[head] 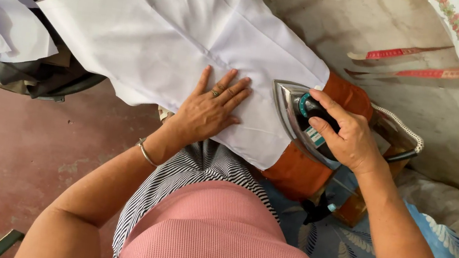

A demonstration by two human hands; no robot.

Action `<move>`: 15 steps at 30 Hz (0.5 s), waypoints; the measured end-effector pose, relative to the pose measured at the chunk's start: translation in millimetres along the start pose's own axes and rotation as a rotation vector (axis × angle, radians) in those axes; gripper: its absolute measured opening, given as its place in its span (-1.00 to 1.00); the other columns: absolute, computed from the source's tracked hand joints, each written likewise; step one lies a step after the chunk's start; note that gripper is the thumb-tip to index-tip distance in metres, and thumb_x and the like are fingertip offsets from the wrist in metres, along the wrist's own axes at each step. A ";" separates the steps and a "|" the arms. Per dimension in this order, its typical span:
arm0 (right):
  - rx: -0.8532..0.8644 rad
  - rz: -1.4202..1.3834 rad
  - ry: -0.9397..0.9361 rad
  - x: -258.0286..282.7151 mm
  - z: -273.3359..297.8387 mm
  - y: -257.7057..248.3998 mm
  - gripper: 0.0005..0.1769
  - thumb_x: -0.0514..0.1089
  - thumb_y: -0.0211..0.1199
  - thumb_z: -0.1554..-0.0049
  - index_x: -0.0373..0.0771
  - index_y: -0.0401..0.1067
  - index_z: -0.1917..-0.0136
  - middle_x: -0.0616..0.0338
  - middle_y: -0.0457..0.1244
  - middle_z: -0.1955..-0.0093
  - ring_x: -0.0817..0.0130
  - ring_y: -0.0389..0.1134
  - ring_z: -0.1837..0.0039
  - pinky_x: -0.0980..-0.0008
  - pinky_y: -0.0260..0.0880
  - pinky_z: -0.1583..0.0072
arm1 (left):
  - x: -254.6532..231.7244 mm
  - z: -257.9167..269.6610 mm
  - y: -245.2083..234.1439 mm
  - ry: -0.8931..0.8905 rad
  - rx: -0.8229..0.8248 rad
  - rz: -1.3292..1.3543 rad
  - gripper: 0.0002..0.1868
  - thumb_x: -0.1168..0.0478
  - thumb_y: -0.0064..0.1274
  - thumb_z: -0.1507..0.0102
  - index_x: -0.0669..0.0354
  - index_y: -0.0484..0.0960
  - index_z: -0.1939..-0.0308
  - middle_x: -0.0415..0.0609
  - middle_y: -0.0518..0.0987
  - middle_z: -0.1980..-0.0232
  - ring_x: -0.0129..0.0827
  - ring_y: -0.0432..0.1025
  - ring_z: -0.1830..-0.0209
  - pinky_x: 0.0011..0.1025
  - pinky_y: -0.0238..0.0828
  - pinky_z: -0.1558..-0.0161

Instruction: Ironing a white garment on an ironing board using a spray bottle and an iron

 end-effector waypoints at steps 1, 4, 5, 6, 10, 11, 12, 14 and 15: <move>0.004 0.001 -0.005 3.9 -5.9 1.1 -0.42 -0.10 0.31 -0.24 -0.06 0.39 -0.52 -0.09 0.35 -0.32 -0.04 0.30 -0.37 -0.07 0.37 -0.28 | 4.0 0.2 -3.0 -0.006 -0.003 -0.001 -0.22 -0.25 -0.27 -0.39 0.09 0.17 -0.59 -0.01 0.05 -0.69 0.00 -0.26 -0.72 0.38 -0.57 -0.51; 0.015 0.009 -0.043 15.8 -23.4 7.5 -0.42 -0.10 0.32 -0.24 -0.06 0.39 -0.51 -0.08 0.34 -0.32 -0.01 0.30 -0.38 -0.06 0.37 -0.28 | 18.2 4.0 -10.6 -0.033 -0.031 -0.022 -0.20 -0.29 -0.29 -0.39 0.04 0.16 -0.60 -0.04 0.06 -0.69 -0.02 -0.25 -0.72 0.36 -0.56 -0.52; 0.020 0.008 -0.065 19.4 -29.6 11.0 -0.41 -0.10 0.33 -0.24 -0.06 0.38 -0.52 -0.09 0.35 -0.31 -0.03 0.31 -0.36 -0.08 0.39 -0.27 | 25.1 5.6 -12.6 -0.048 -0.052 -0.021 -0.19 -0.31 -0.31 -0.39 0.04 0.16 -0.61 -0.03 0.07 -0.69 -0.02 -0.25 -0.72 0.35 -0.57 -0.52; 0.025 0.008 -0.088 23.1 -36.2 14.3 -0.41 -0.10 0.33 -0.24 -0.06 0.37 -0.53 -0.11 0.36 -0.29 -0.05 0.32 -0.35 -0.09 0.40 -0.25 | 32.0 7.0 -14.6 -0.064 -0.075 -0.019 -0.17 -0.34 -0.34 -0.39 0.04 0.16 -0.61 -0.03 0.09 -0.69 -0.02 -0.24 -0.72 0.34 -0.59 -0.52; 0.046 0.011 -0.167 63.2 -75.2 27.3 -0.43 -0.08 0.31 -0.26 -0.04 0.37 -0.52 -0.08 0.36 -0.30 -0.04 0.33 -0.35 -0.06 0.40 -0.26 | 69.0 21.4 -34.0 -0.140 -0.127 0.008 -0.16 -0.36 -0.40 -0.41 0.01 0.12 -0.63 0.00 0.04 -0.71 0.02 -0.26 -0.71 0.35 -0.59 -0.50; 0.051 0.004 -0.196 73.9 -86.5 31.5 -0.44 -0.06 0.31 -0.27 -0.03 0.37 -0.52 -0.06 0.36 -0.30 -0.03 0.33 -0.34 -0.05 0.40 -0.26 | 82.0 26.9 -40.7 -0.190 -0.139 0.002 -0.15 -0.36 -0.38 -0.41 0.03 0.11 -0.64 0.03 0.03 -0.71 0.03 -0.26 -0.71 0.35 -0.59 -0.50; 0.057 -0.004 -0.223 84.4 -97.1 35.7 -0.45 -0.05 0.30 -0.28 -0.02 0.37 -0.51 -0.05 0.37 -0.29 -0.02 0.34 -0.34 -0.05 0.40 -0.26 | 94.4 32.6 -47.3 -0.239 -0.149 -0.004 -0.14 -0.36 -0.36 -0.41 0.05 0.10 -0.65 0.05 0.02 -0.71 0.04 -0.26 -0.71 0.35 -0.59 -0.50; 0.094 0.032 -0.229 103.3 -121.2 47.1 -0.46 -0.06 0.24 -0.30 -0.05 0.31 -0.53 -0.02 0.31 -0.39 0.03 0.30 -0.42 0.06 0.36 -0.32 | 110.3 39.8 -66.6 -0.265 -0.188 -0.022 -0.12 -0.37 -0.35 -0.43 0.15 0.14 -0.64 0.10 0.02 -0.70 0.08 -0.23 -0.69 0.40 -0.51 -0.47; 0.125 0.068 -0.227 112.2 -132.2 54.1 -0.46 -0.07 0.17 -0.32 -0.08 0.25 -0.54 0.01 0.24 -0.49 0.08 0.26 -0.50 0.16 0.31 -0.37 | 117.8 44.1 -77.5 -0.282 -0.223 -0.041 -0.09 -0.38 -0.34 -0.45 0.24 0.17 -0.63 0.14 0.02 -0.69 0.13 -0.19 -0.67 0.44 -0.44 -0.44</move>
Point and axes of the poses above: each hand's wrist, its own z-axis away from the middle knuckle, its own y-axis out of the palm, x = y × z, the point moved 9 cm from there along -z, towards the middle knuckle
